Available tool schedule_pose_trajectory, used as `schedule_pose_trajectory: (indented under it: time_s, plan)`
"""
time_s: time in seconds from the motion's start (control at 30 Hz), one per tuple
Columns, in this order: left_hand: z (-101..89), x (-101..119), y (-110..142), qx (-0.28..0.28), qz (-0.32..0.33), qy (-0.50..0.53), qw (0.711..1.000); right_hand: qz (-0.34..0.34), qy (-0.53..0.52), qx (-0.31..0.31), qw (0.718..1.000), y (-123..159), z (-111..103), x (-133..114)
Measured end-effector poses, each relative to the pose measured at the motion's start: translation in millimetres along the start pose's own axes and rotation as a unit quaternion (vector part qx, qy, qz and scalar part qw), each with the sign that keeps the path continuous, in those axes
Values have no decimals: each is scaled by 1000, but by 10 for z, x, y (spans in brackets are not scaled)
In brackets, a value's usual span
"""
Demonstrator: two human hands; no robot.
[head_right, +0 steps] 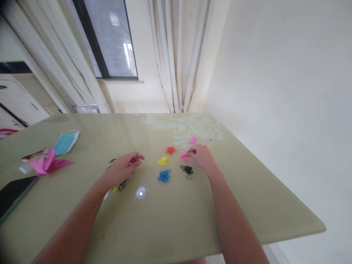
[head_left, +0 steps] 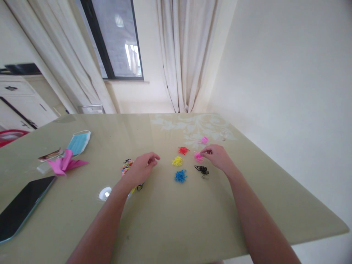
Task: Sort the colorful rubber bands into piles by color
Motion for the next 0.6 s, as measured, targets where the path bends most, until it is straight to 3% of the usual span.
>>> schedule_pose_trajectory:
  time_s: [0.13,0.27,0.43,0.6]
  plan:
    - [38,147,-12,39,-13,117,992,1,-9,39,999,-11,-34,-34]
    - [124,261,5,40,-32,231,972,-8,-111,87,990,51,-58,-302]
    - [245,295,32,24,-30,297,954,-63,-296,-22,953,240,179,-852]
    - [312,303,43,0,-24,290,957,-68,-353,-78,930,344,380,-1037]
Point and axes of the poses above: each hand's wrist, its own y-axis away from the middle knuckle, its own z-axis out of the palm, x = y × z, the point moved 6 cm from there along -y, towards the middle knuckle, and after that the axes turned 3 degrees about z, right-handed, at the moved point
